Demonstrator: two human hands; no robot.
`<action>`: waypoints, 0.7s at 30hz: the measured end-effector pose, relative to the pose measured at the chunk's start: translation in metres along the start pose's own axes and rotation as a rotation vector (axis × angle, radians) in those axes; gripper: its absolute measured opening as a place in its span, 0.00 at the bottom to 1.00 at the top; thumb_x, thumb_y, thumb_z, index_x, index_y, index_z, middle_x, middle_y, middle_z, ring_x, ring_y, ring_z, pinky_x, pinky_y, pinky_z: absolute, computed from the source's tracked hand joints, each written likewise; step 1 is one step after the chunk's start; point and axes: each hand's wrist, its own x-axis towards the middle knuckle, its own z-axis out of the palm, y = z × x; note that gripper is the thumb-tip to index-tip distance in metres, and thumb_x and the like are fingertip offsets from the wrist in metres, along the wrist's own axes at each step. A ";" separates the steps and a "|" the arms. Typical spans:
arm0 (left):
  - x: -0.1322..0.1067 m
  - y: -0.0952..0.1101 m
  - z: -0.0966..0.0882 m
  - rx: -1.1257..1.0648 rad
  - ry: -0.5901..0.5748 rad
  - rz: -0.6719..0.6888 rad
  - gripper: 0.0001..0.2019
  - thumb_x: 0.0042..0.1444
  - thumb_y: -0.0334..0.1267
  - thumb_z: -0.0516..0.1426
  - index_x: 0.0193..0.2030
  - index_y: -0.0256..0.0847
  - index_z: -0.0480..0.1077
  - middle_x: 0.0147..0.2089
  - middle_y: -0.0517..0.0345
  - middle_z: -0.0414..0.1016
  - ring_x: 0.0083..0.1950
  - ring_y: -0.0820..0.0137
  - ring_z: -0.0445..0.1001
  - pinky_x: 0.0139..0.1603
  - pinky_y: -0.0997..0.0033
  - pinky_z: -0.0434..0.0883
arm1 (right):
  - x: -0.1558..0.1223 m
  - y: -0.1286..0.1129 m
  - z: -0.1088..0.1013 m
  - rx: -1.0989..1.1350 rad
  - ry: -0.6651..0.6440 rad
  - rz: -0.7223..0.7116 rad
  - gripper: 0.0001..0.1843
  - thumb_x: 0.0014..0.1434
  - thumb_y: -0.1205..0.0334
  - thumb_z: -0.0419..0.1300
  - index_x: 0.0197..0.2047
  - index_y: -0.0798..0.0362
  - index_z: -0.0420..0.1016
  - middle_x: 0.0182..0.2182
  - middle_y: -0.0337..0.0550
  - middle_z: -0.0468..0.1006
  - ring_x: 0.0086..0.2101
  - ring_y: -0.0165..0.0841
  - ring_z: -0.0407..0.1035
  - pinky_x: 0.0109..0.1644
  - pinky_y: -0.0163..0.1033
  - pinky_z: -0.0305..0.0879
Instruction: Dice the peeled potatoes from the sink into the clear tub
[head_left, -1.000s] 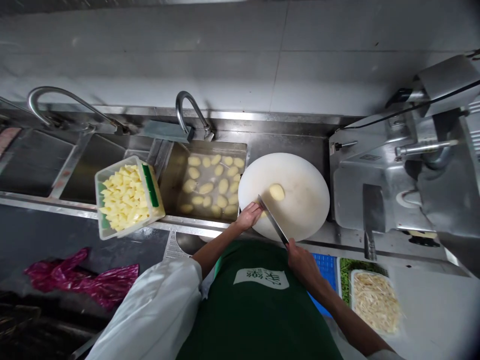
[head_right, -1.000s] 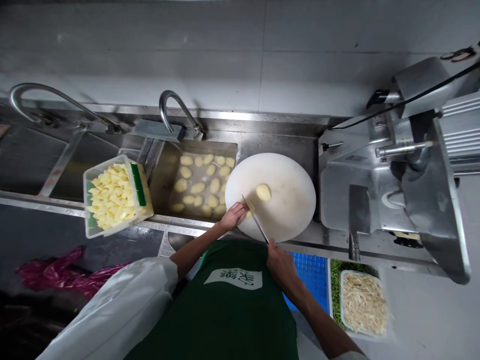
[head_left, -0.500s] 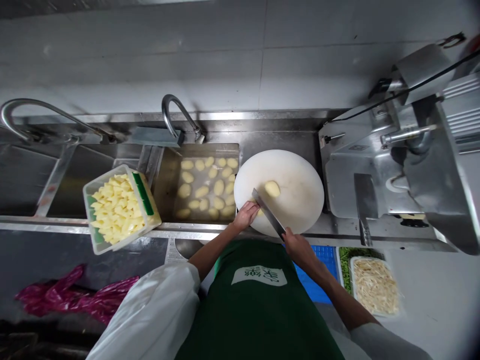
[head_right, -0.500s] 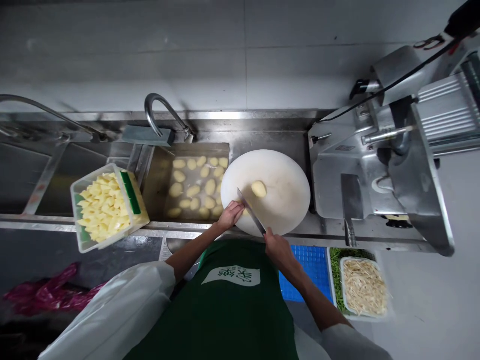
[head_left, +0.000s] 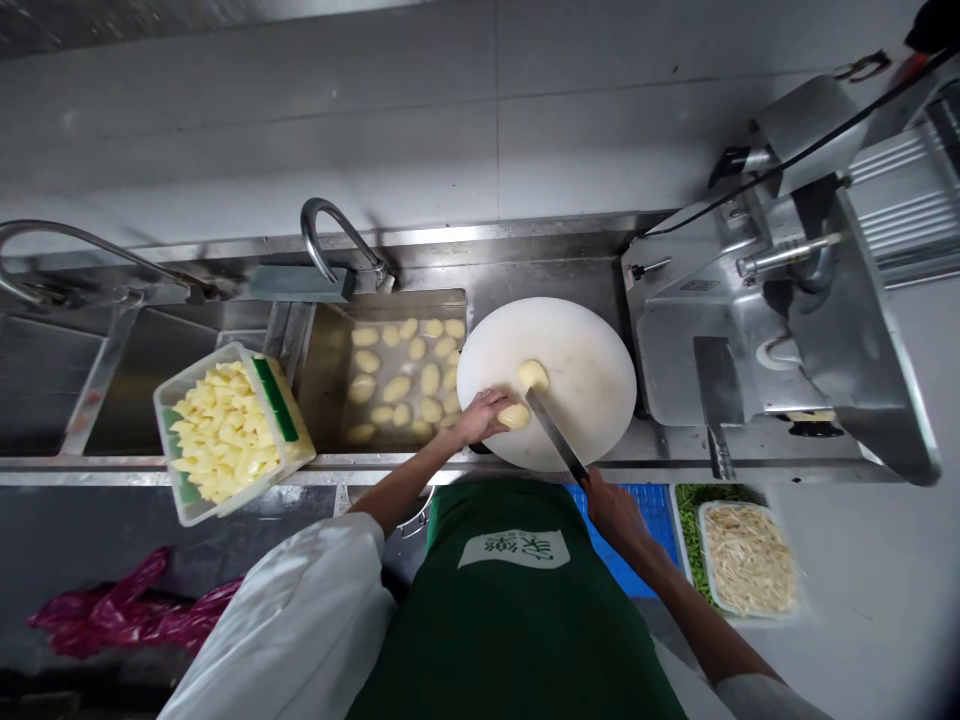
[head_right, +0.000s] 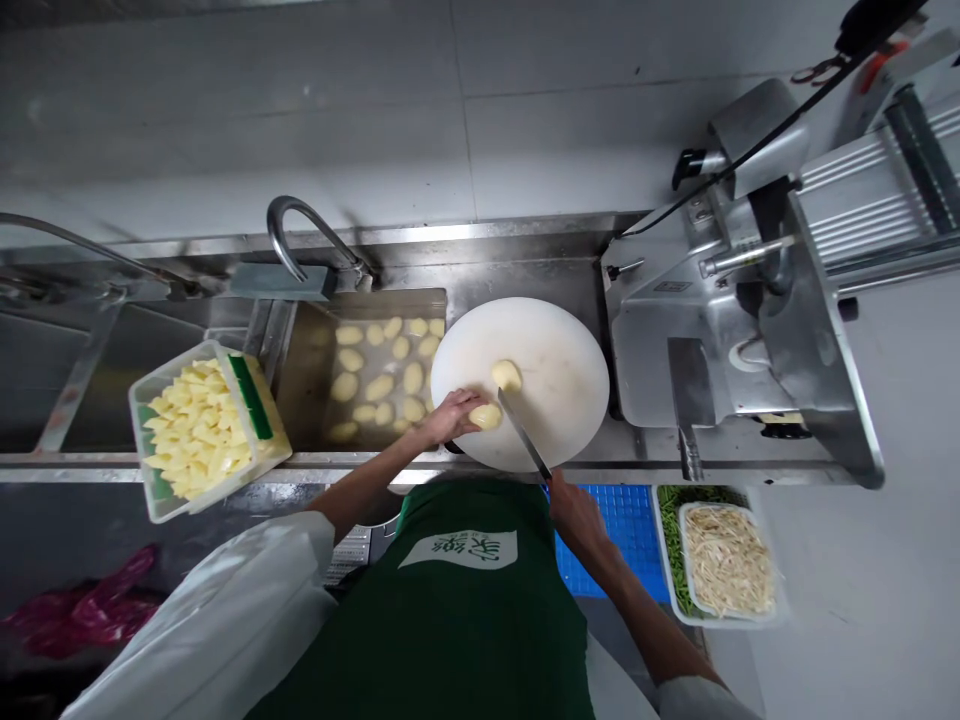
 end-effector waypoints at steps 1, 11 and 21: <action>-0.004 0.009 0.011 0.034 0.064 -0.085 0.27 0.55 0.45 0.66 0.60 0.41 0.69 0.56 0.47 0.71 0.55 0.56 0.67 0.58 0.55 0.65 | 0.000 -0.003 0.000 -0.004 -0.003 0.000 0.13 0.73 0.62 0.40 0.53 0.54 0.61 0.34 0.49 0.80 0.34 0.38 0.76 0.30 0.37 0.45; -0.044 0.033 0.070 -0.096 0.544 -0.192 0.12 0.66 0.47 0.56 0.44 0.43 0.75 0.44 0.50 0.76 0.48 0.61 0.69 0.52 0.53 0.68 | -0.007 -0.018 -0.005 -0.017 -0.030 -0.030 0.13 0.73 0.61 0.39 0.52 0.55 0.61 0.33 0.49 0.80 0.35 0.40 0.76 0.32 0.38 0.49; -0.047 0.025 0.079 -0.105 0.535 -0.179 0.13 0.67 0.47 0.54 0.42 0.42 0.76 0.43 0.50 0.78 0.48 0.61 0.71 0.53 0.52 0.69 | 0.014 -0.027 -0.009 -0.084 -0.059 -0.040 0.13 0.73 0.61 0.39 0.49 0.56 0.61 0.34 0.50 0.79 0.36 0.40 0.76 0.33 0.38 0.51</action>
